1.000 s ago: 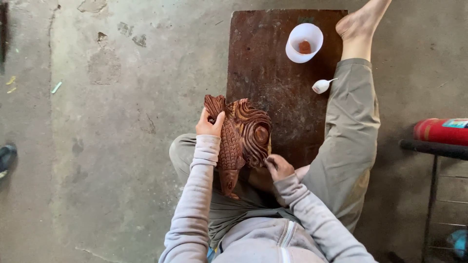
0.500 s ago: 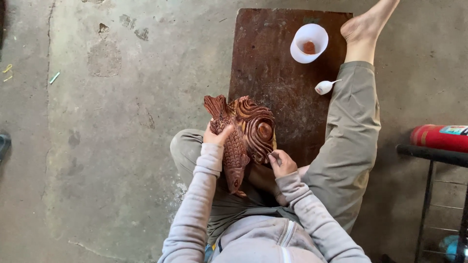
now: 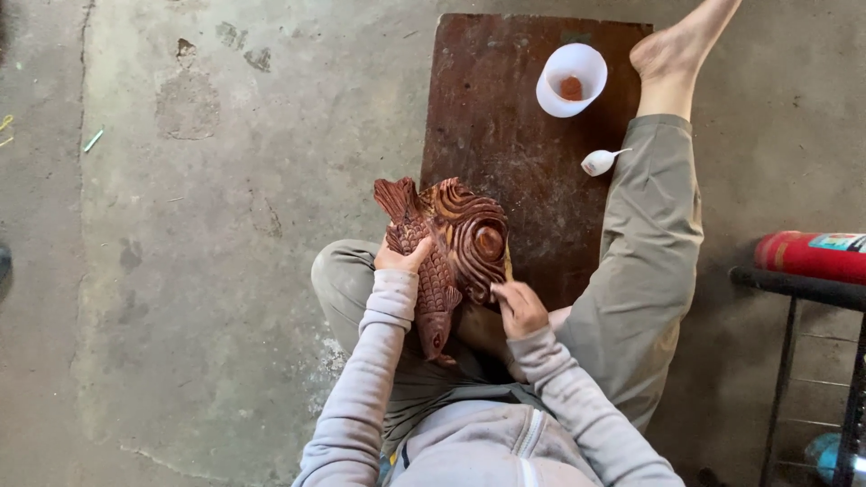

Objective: A person sits on the floor of a workshop, meticulously applying a finish or filler to a detailed wooden fish carving using their fingers and a small applicator tool.

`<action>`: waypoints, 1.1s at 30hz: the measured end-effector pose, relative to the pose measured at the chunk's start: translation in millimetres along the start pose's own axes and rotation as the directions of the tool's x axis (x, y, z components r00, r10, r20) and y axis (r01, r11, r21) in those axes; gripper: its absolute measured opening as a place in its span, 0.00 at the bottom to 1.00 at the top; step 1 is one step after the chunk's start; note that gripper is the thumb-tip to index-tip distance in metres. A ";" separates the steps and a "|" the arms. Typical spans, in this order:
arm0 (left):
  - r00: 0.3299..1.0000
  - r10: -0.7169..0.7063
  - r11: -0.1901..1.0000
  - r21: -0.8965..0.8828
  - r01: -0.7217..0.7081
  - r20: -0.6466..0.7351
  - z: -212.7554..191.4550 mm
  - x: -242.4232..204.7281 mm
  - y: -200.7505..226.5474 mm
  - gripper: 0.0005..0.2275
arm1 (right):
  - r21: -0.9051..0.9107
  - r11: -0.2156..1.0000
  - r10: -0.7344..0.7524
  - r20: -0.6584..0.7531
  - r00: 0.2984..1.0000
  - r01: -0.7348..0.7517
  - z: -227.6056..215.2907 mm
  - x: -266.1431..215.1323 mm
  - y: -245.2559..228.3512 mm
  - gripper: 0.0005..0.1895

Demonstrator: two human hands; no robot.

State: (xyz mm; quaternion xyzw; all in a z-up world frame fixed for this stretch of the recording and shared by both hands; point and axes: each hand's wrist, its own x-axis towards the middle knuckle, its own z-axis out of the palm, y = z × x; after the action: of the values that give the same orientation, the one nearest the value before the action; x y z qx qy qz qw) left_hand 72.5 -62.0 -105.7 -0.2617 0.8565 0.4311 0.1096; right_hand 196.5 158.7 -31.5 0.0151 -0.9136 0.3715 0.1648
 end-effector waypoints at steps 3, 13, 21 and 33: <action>1.000 0.007 1.000 0.004 -0.007 0.008 -0.2 3.9 -6.9 0.43 | -0.040 0.999 -0.015 -0.041 0.999 0.014 12.3 19.2 3.7 0.08; 0.996 -0.078 0.994 0.079 0.075 0.033 -5.8 -2.1 9.1 0.43 | -0.042 0.999 -0.010 -0.058 0.998 0.008 28.2 -0.7 23.9 0.06; 0.996 -0.086 0.993 0.080 0.083 0.028 -3.3 1.8 8.3 0.41 | 0.169 0.967 0.169 0.143 0.975 -0.192 -13.0 -33.5 16.7 0.09; 0.999 -0.048 0.999 -0.020 0.048 0.024 -8.4 2.1 3.8 0.40 | 0.705 -0.259 0.407 0.699 0.588 -0.660 -29.6 -28.0 42.0 0.30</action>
State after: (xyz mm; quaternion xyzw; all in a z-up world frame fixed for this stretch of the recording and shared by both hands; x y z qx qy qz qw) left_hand 69.0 -67.6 -99.0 -0.2782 0.8443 0.4399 0.1271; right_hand 225.3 206.7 -48.8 -0.2521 -0.3275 0.8958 -0.1637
